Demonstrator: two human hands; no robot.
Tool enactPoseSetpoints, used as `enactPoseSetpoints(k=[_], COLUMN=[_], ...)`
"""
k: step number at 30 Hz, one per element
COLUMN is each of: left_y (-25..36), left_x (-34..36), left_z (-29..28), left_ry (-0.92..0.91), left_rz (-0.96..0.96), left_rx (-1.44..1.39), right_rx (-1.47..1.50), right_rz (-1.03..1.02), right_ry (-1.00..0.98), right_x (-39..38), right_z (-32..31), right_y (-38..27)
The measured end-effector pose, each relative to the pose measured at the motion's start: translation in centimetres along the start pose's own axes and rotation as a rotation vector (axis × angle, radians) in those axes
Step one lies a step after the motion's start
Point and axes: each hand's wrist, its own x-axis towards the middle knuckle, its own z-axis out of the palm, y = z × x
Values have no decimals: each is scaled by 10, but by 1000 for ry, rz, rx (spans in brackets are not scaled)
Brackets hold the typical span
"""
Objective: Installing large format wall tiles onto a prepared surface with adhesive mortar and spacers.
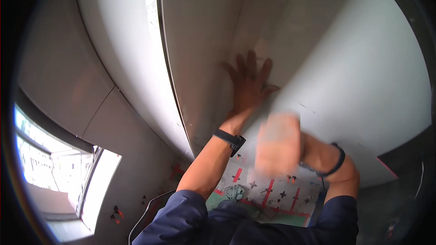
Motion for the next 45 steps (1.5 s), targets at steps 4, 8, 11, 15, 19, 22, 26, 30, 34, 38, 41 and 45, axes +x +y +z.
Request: enactPoseSetpoints(k=[4,8,11,15,19,22,26,30,34,38,41,45], left_y=[2,4,-4,7,4,8,11,20,27,-28,27,18], left_x=[3,-2,-5,6,2,3,9,5,34,6,43,40], left_z=[1,2,-3,4,10,-5,4,-1,-41,-34,-52,-46], left_ry=[-12,0,-46,-10,-21,-107,-8,-131,-100,-417,-229,-261], left_rz=[-3,-38,-14,-28,-20,-48,-12,-197,22,-278,80,66], left_rx=[-98,-179,-55,-190,-192,-188,-233,-268,-175,-933,-98,-182], right_rx=[-214,-140,138,-127,-109,-43,-137,-264,-186,-145,-121,-454], right_rz=[232,331,118,195,317,158,239,265,352,65,324,297], right_ry=[70,99,12,179,198,-17,161,96,298,376,489,457], right_x=[-72,-70,-23,-58,-62,-36,-59,-64,-43,71,56,45], right_z=[12,14,15,15,20,17,11,13,6,-49,-87,-80], right_y=[104,104,56,118,110,69,119,112,95,58,122,167])
